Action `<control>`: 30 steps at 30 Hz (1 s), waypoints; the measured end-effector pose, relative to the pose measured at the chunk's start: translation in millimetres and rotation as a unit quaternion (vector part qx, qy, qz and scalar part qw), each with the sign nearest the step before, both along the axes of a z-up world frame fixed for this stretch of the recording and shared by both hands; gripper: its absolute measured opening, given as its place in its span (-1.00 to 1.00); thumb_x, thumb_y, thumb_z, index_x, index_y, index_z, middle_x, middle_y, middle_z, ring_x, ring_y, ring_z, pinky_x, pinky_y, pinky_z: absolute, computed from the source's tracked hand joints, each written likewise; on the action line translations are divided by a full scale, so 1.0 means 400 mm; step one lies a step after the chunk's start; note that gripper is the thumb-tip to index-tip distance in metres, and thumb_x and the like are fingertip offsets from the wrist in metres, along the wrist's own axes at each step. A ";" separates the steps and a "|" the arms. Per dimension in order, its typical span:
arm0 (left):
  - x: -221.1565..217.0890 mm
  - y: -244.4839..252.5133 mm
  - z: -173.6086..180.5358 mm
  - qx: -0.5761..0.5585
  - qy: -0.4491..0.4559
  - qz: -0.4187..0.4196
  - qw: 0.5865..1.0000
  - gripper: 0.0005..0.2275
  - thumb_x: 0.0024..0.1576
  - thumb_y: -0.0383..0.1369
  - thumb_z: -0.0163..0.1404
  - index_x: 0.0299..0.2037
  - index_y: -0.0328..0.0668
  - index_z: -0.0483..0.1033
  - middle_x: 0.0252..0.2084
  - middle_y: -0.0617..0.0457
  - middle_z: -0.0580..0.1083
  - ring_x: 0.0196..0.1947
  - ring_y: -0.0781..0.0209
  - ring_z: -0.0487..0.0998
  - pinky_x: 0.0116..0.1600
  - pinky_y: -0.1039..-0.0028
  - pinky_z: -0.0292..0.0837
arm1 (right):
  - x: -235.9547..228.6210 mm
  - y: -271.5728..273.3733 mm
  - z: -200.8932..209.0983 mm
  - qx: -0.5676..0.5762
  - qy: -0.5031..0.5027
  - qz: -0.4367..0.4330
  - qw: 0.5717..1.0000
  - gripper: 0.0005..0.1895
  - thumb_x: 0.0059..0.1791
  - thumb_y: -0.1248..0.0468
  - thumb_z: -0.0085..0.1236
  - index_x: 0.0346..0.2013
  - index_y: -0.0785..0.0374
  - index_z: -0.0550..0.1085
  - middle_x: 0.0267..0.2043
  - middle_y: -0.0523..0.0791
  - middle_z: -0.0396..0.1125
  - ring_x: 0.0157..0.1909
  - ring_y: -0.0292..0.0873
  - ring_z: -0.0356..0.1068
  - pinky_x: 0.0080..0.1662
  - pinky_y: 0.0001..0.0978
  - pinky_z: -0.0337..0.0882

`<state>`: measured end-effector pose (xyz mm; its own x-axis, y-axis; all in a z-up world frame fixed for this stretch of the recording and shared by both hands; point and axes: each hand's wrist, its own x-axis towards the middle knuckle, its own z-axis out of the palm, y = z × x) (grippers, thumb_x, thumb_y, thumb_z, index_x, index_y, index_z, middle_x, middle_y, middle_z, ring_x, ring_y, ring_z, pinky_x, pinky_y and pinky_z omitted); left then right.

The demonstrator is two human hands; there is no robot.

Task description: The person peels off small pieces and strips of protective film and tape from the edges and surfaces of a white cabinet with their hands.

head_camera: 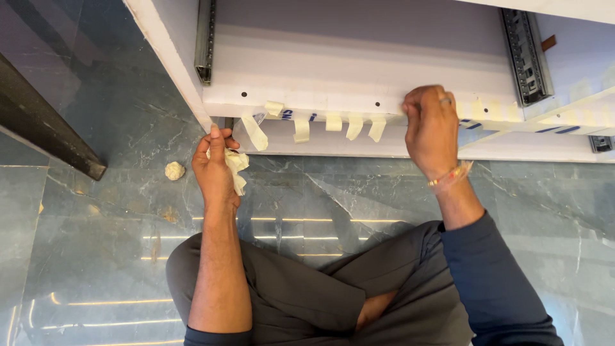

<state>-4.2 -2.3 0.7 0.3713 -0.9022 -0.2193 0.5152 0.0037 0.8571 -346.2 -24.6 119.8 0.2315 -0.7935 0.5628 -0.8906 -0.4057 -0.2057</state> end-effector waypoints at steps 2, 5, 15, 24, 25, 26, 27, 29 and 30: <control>0.004 0.003 0.000 0.004 0.001 0.001 1.000 -0.74 0.30 -0.16 0.02 -0.20 -0.22 0.55 -0.41 0.13 0.46 -0.40 0.40 0.41 -0.28 0.58 0.33 | 0.000 0.037 -0.016 -0.009 -0.041 0.032 0.999 -0.83 0.06 0.61 0.12 -0.17 0.37 0.36 -0.07 0.04 0.42 0.04 0.10 0.42 0.13 -0.12 0.39; 0.005 0.002 0.002 0.010 -0.009 -0.002 1.000 -0.73 0.30 -0.16 0.02 -0.19 -0.23 0.56 -0.41 0.13 0.46 -0.40 0.41 0.41 -0.28 0.59 0.32 | 0.013 0.098 -0.030 -0.036 -0.053 0.046 0.997 -0.81 0.07 0.63 0.08 -0.16 0.36 0.34 -0.08 0.04 0.40 0.11 0.09 0.44 0.24 -0.06 0.37; -0.008 0.001 -0.013 0.009 -0.029 -0.006 1.000 -0.73 0.30 -0.16 0.03 -0.20 -0.23 0.56 -0.40 0.12 0.47 -0.37 0.40 0.40 -0.24 0.58 0.31 | 0.030 0.097 0.032 -0.068 0.044 -0.013 0.997 -0.53 -0.16 0.47 0.39 0.01 0.44 0.45 -0.02 0.17 0.40 0.02 0.23 0.40 0.09 -0.04 0.38; 0.001 0.005 -0.014 0.002 -0.020 -0.008 1.000 -0.74 0.32 -0.17 0.02 -0.19 -0.23 0.55 -0.39 0.12 0.47 -0.38 0.40 0.42 -0.27 0.58 0.34 | 0.004 0.097 -0.010 -0.108 0.032 0.033 0.993 -0.84 -0.01 0.53 0.34 -0.16 0.33 0.58 -0.04 -0.04 0.46 0.21 0.02 0.48 0.22 -0.18 0.55; -0.004 0.003 -0.012 0.003 -0.012 -0.012 1.000 -0.74 0.31 -0.16 0.02 -0.19 -0.22 0.55 -0.39 0.12 0.46 -0.39 0.40 0.42 -0.29 0.58 0.34 | 0.003 0.105 -0.011 -0.115 0.034 0.040 0.992 -0.82 -0.02 0.53 0.35 -0.17 0.33 0.56 -0.05 -0.04 0.46 0.22 0.05 0.47 0.25 -0.15 0.54; -0.004 0.004 -0.010 0.005 -0.014 -0.011 1.000 -0.74 0.31 -0.16 0.02 -0.19 -0.22 0.55 -0.40 0.12 0.46 -0.39 0.40 0.42 -0.29 0.58 0.33 | 0.003 0.112 -0.010 -0.125 0.056 0.044 0.990 -0.80 -0.07 0.50 0.34 -0.18 0.35 0.56 -0.08 -0.01 0.47 0.15 0.06 0.48 0.19 -0.10 0.51; -0.004 0.004 -0.008 0.007 -0.015 -0.009 1.000 -0.74 0.30 -0.16 0.02 -0.19 -0.22 0.55 -0.40 0.12 0.46 -0.40 0.40 0.42 -0.30 0.58 0.33 | -0.001 0.122 -0.004 -0.136 0.078 0.047 0.987 -0.77 -0.13 0.47 0.33 -0.19 0.37 0.55 -0.11 0.02 0.47 0.09 0.08 0.48 0.13 -0.06 0.48; 0.001 0.008 -0.008 0.006 -0.015 -0.005 1.000 -0.74 0.30 -0.16 0.02 -0.19 -0.22 0.55 -0.40 0.12 0.46 -0.39 0.41 0.42 -0.29 0.58 0.34 | -0.009 0.133 0.003 -0.142 0.053 0.039 0.988 -0.73 -0.10 0.49 0.27 -0.11 0.39 0.52 -0.08 0.06 0.47 0.06 0.07 0.49 0.09 -0.07 0.49; 0.001 0.004 -0.008 0.001 -0.014 -0.005 1.000 -0.74 0.30 -0.16 0.02 -0.19 -0.22 0.55 -0.40 0.12 0.47 -0.38 0.40 0.43 -0.28 0.58 0.35 | -0.022 0.128 0.012 -0.141 0.007 0.026 0.990 -0.71 -0.02 0.54 0.22 -0.01 0.38 0.49 -0.02 0.06 0.47 0.09 0.05 0.51 0.11 -0.13 0.52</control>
<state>-4.0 -0.5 -2.7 0.3690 -0.9053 -0.2103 0.4916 -0.0020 0.8708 -354.9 26.4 124.5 0.2771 -0.5928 0.7562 -0.8693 -0.4899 -0.0655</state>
